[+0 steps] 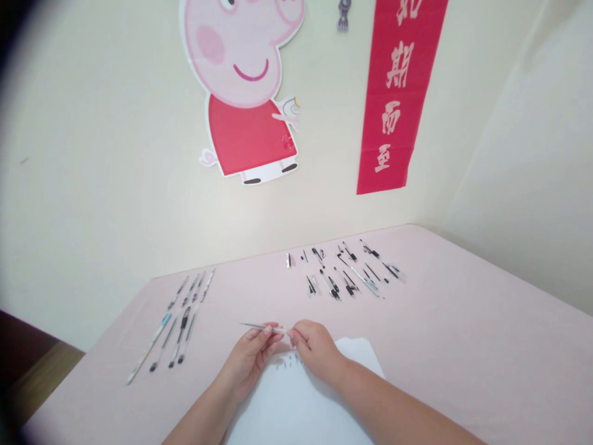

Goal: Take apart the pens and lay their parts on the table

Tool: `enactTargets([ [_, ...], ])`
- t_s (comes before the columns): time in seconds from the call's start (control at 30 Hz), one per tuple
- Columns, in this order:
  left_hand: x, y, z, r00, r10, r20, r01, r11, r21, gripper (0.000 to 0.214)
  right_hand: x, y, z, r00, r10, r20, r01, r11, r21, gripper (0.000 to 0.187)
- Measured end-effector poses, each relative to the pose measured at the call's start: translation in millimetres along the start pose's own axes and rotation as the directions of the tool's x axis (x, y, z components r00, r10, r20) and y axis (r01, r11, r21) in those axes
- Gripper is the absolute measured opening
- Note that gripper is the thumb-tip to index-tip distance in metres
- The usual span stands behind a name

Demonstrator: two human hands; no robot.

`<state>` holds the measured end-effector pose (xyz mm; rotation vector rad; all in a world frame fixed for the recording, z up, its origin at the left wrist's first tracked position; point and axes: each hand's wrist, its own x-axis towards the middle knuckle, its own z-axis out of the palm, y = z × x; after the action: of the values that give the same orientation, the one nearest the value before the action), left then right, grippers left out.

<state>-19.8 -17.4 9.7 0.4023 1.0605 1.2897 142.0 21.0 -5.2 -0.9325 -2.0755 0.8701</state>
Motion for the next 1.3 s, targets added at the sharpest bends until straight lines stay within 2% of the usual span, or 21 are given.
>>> enactTargets([
  [0.53, 2, -1, -2.6, 1.000, 0.028, -0.001, -0.028, 1.000, -0.010, 0.004, 0, -7, -5, 0.993, -0.118, 0.032, 0.120, 0.989, -0.090, 0.024],
  [0.77, 5, -3, -5.4, 0.997, 0.063, 0.041, -0.062, 0.998, -0.017, 0.011, 1, -4, -5, 0.995, -0.102, -0.004, 0.101, 0.993, -0.062, 0.019],
  [1.0, 2, 1, -1.3, 0.995, 0.085, 0.043, -0.086, 0.996, 0.018, 0.017, 0, 6, -2, 1.000, -0.006, 0.018, 0.005, 0.999, 0.041, 0.039],
  [1.3, 0, 3, -0.9, 0.995, 0.047, 0.085, -0.051, 0.998, 0.042, 0.019, 3, 4, -2, 0.998, 0.056, 0.000, -0.056, 0.989, 0.140, 0.041],
])
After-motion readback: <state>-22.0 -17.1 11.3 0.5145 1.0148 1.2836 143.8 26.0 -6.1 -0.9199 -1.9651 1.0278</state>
